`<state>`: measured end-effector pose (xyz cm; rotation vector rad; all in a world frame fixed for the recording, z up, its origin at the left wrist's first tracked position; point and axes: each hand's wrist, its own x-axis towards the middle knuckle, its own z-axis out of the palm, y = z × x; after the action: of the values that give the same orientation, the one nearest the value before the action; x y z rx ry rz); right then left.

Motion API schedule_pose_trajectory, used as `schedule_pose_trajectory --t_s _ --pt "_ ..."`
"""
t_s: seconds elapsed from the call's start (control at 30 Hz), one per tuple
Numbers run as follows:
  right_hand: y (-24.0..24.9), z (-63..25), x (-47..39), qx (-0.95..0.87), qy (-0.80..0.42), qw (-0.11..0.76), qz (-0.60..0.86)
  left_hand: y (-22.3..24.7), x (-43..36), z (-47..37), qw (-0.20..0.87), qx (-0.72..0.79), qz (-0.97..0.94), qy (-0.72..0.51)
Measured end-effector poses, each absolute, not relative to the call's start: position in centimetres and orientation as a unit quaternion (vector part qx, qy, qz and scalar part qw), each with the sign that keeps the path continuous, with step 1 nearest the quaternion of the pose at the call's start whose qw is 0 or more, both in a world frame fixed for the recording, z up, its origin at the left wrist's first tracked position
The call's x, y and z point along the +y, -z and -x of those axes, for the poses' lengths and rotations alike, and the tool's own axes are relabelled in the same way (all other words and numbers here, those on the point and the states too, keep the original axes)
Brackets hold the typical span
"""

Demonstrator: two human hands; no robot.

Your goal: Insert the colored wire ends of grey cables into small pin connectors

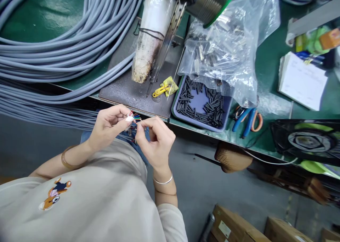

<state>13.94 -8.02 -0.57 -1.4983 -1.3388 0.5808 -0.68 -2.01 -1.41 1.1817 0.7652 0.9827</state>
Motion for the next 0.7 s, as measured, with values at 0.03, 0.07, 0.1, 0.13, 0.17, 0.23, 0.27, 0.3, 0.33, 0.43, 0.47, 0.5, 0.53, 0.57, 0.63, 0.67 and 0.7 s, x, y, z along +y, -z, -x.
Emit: schedule_pose_trajectory --t_s 0.03,0.07,0.1,0.13,0.17,0.23,0.27,0.3,0.33,0.43,0.47,0.5,0.53,0.57,0.63,0.67,0.7 --pt "0.6 -13.9 -8.1 -0.558 -0.234 0.503 0.617 1.4 -2.0 0.7 0.656 0.333 -0.521 -0.433" --pt "0.6 -13.9 -8.1 -0.557 -0.233 0.505 0.617 1.3 -1.9 0.7 0.657 0.328 -0.522 -0.434" --pt "0.7 -14.0 -8.1 -0.551 -0.238 0.505 0.620 1.3 -1.9 0.8 0.656 0.323 -0.525 -0.435" --pt "0.7 -14.1 -8.1 -0.542 -0.246 0.506 0.624 1.3 -1.9 0.8 0.654 0.319 -0.530 -0.436" --pt "0.8 -14.2 -8.1 -0.532 -0.255 0.504 0.631 1.3 -2.0 0.8 0.651 0.316 -0.535 -0.436" --pt "0.8 -14.3 -8.0 -0.517 -0.268 0.493 0.646 1.4 -2.1 0.7 0.644 0.315 -0.546 -0.433" --pt "0.7 -14.3 -7.9 -0.512 -0.273 0.488 0.652 1.4 -2.1 0.7 0.642 0.318 -0.550 -0.430" --pt "0.7 -14.3 -7.9 -0.509 -0.276 0.484 0.656 1.5 -2.1 0.7 0.641 0.322 -0.551 -0.427" --pt "0.6 -14.2 -7.9 -0.509 -0.277 0.483 0.656 1.5 -2.2 0.7 0.642 0.328 -0.548 -0.425" --pt "0.5 -14.0 -8.0 -0.534 -0.260 0.482 0.644 1.4 -2.0 0.7 0.659 0.337 -0.519 -0.428" --pt "0.5 -14.0 -8.0 -0.548 -0.247 0.479 0.640 1.3 -2.0 0.7 0.669 0.338 -0.506 -0.428" --pt "0.5 -14.0 -8.1 -0.561 -0.233 0.474 0.638 1.2 -1.9 0.7 0.678 0.339 -0.494 -0.426" --pt "0.5 -14.1 -8.2 -0.572 -0.222 0.467 0.637 1.1 -1.8 0.8 0.687 0.342 -0.483 -0.422" --pt "0.6 -14.2 -8.3 -0.580 -0.211 0.463 0.636 0.9 -1.7 0.8 0.693 0.346 -0.474 -0.418" --pt "0.7 -14.4 -8.3 -0.580 -0.176 0.478 0.635 0.5 -1.6 0.8 0.702 0.354 -0.462 -0.410" --pt "0.7 -14.6 -8.2 -0.569 -0.138 0.509 0.631 0.4 -1.5 0.8 0.706 0.357 -0.458 -0.406" --pt "0.6 -14.8 -8.1 -0.549 -0.088 0.549 0.624 0.4 -1.5 0.8 0.710 0.359 -0.453 -0.403"
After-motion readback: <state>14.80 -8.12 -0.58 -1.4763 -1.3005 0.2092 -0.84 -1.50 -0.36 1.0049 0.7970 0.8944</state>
